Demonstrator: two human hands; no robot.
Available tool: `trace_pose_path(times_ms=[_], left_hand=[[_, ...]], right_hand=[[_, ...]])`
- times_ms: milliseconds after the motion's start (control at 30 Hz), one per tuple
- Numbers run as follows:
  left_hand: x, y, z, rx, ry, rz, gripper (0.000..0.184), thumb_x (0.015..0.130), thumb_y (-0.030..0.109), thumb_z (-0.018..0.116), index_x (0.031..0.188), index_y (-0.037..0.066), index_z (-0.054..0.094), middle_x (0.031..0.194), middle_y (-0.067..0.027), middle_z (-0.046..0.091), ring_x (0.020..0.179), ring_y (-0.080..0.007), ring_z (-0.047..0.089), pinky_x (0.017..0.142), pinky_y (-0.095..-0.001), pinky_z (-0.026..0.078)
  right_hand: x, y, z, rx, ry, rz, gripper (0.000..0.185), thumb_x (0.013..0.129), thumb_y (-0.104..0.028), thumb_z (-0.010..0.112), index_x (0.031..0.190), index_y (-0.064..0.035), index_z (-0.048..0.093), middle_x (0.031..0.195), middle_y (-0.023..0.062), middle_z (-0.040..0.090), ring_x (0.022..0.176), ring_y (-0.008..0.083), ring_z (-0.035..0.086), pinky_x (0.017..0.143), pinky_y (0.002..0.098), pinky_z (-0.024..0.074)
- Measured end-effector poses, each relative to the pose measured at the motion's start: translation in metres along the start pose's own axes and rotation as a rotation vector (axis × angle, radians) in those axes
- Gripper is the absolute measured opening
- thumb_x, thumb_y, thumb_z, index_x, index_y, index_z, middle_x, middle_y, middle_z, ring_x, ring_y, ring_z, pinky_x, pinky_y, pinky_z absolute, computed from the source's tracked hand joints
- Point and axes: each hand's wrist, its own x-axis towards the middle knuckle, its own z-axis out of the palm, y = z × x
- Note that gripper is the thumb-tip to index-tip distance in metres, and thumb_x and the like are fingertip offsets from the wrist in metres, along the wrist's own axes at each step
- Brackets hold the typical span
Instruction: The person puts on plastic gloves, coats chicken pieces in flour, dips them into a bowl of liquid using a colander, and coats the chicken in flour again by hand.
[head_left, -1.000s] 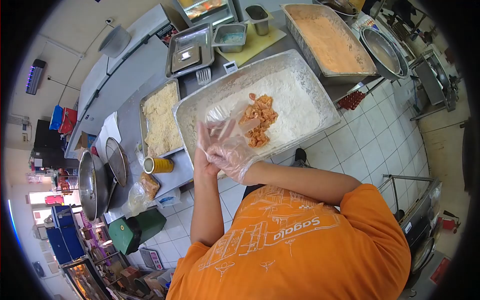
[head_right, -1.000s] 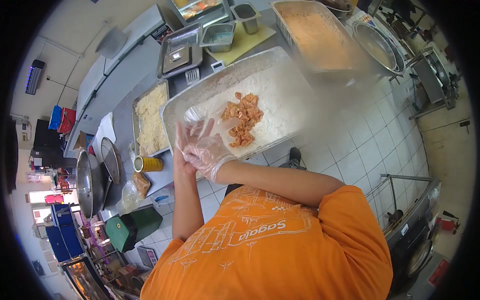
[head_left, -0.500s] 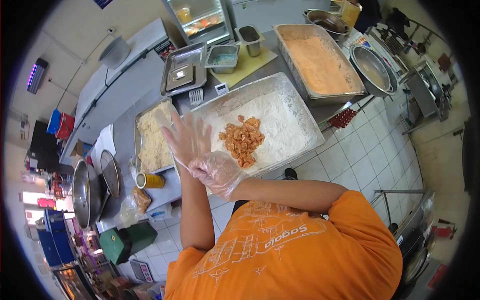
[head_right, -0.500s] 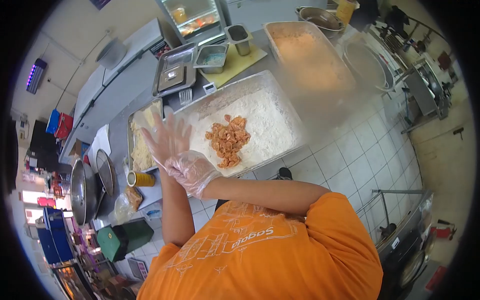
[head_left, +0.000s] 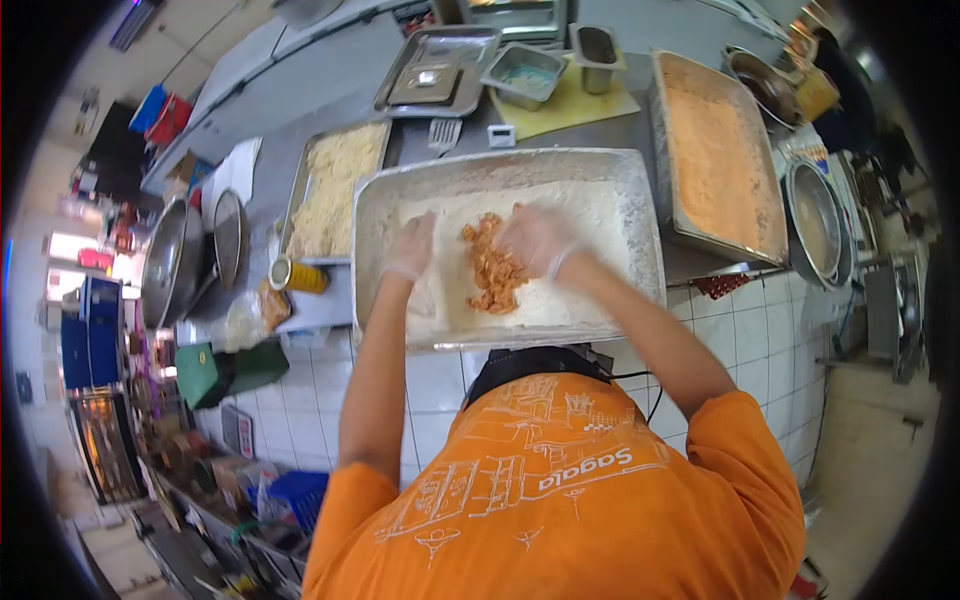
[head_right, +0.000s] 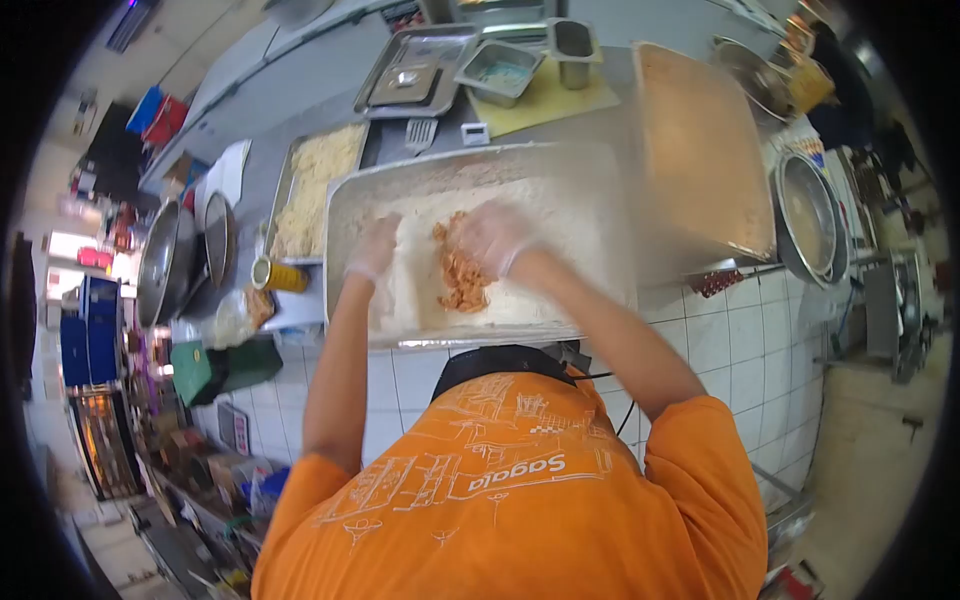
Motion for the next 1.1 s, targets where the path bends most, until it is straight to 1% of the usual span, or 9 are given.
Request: trace_pose_path(times_ms=[33, 200, 333, 433, 633, 667, 800, 867, 1100], left_hand=[[0.018, -0.016, 0.007, 0.477, -0.086, -0.044, 0.064, 0.095, 0.051, 0.036, 0.139, 0.006, 0.041, 0.142, -0.0223, 0.042, 0.122, -0.0419, 0.049, 0.106, -0.0468, 0.035], [0.098, -0.089, 0.062, 0.309, 0.096, -0.267, 0.063, 0.096, 0.049, 0.032, 0.13, -0.002, 0.047, 0.137, -0.0278, 0.045, 0.125, -0.0396, 0.046, 0.106, -0.044, 0.035], [0.104, -0.065, 0.108, -0.341, -0.093, -0.264, 0.067, 0.096, 0.055, 0.029, 0.137, 0.004, 0.04, 0.128, -0.0182, 0.054, 0.121, -0.0318, 0.05, 0.1, -0.0391, 0.039], [0.12, -0.059, 0.11, -0.54, -0.295, -0.273, 0.067, 0.097, 0.054, 0.028, 0.137, 0.001, 0.039, 0.132, -0.0171, 0.051, 0.123, -0.0295, 0.047, 0.101, -0.0359, 0.036], [0.02, -0.026, 0.07, -0.499, -0.349, -0.103, 0.068, 0.096, 0.057, 0.026, 0.136, 0.005, 0.045, 0.135, -0.018, 0.048, 0.116, -0.0286, 0.049, 0.099, -0.036, 0.036], [0.004, -0.018, 0.067, -0.328, -0.296, -0.075, 0.068, 0.096, 0.058, 0.025, 0.136, 0.007, 0.045, 0.135, -0.018, 0.048, 0.115, -0.0288, 0.049, 0.1, -0.038, 0.036], [-0.024, 0.05, 0.064, -0.939, -0.507, -0.668, 0.074, 0.093, 0.067, 0.018, 0.136, 0.014, 0.046, 0.134, -0.0147, 0.051, 0.112, -0.0292, 0.053, 0.099, -0.0525, 0.04], [-0.013, 0.043, 0.083, -1.126, -0.408, -0.662, 0.077, 0.091, 0.07, 0.016, 0.134, 0.015, 0.047, 0.132, -0.0135, 0.052, 0.109, -0.0291, 0.055, 0.096, -0.0536, 0.042], [-0.046, 0.061, 0.058, -1.296, -0.234, -0.359, 0.069, 0.096, 0.063, 0.018, 0.129, 0.012, 0.05, 0.13, -0.0117, 0.054, 0.118, -0.0281, 0.053, 0.1, -0.0505, 0.04]], right_hand=[[0.012, 0.041, 0.01, -0.108, 0.027, 0.106, 0.028, 0.087, -0.033, 0.058, 0.095, -0.0078, 0.066, 0.097, 0.0174, 0.065, 0.087, 0.0343, 0.063, 0.077, 0.0418, 0.0509], [0.069, 0.139, 0.053, -0.302, -0.051, 0.302, 0.041, 0.091, -0.038, 0.051, 0.114, -0.0057, 0.06, 0.12, 0.0212, 0.059, 0.113, 0.0352, 0.056, 0.09, 0.0499, 0.0464], [0.068, 0.036, 0.058, 0.483, -0.1, 0.738, 0.046, 0.095, -0.035, 0.039, 0.109, 0.0039, 0.06, 0.11, 0.0214, 0.063, 0.094, 0.0344, 0.062, 0.084, 0.0427, 0.0465], [0.089, 0.047, 0.079, 0.798, -0.415, 0.684, 0.045, 0.095, -0.035, 0.041, 0.106, 0.0044, 0.06, 0.103, 0.0195, 0.063, 0.088, 0.0283, 0.06, 0.082, 0.04, 0.0459], [0.033, 0.079, 0.042, -0.227, -0.132, -0.33, 0.031, 0.095, -0.022, 0.043, 0.116, -0.0043, 0.057, 0.127, 0.0183, 0.055, 0.112, 0.0348, 0.054, 0.096, 0.0384, 0.043], [0.049, 0.084, 0.047, -0.131, -0.368, 0.191, 0.036, 0.092, -0.028, 0.049, 0.119, -0.0048, 0.056, 0.129, 0.0183, 0.054, 0.118, 0.0323, 0.052, 0.102, 0.0363, 0.0399], [0.025, 0.109, 0.109, -0.002, -0.04, -0.006, 0.053, 0.089, -0.047, 0.048, 0.117, -0.003, 0.056, 0.119, 0.02, 0.059, 0.107, 0.0329, 0.058, 0.09, 0.0423, 0.0453], [0.044, 0.03, 0.087, 0.738, -0.221, 0.737, 0.054, 0.087, -0.047, 0.052, 0.119, -0.0028, 0.055, 0.116, 0.0215, 0.06, 0.106, 0.0332, 0.059, 0.088, 0.0423, 0.0465], [0.044, 0.053, 0.091, 0.55, 0.06, 0.227, 0.05, 0.089, -0.042, 0.054, 0.121, -0.0027, 0.054, 0.116, 0.0221, 0.06, 0.11, 0.0319, 0.057, 0.09, 0.0391, 0.0467]])
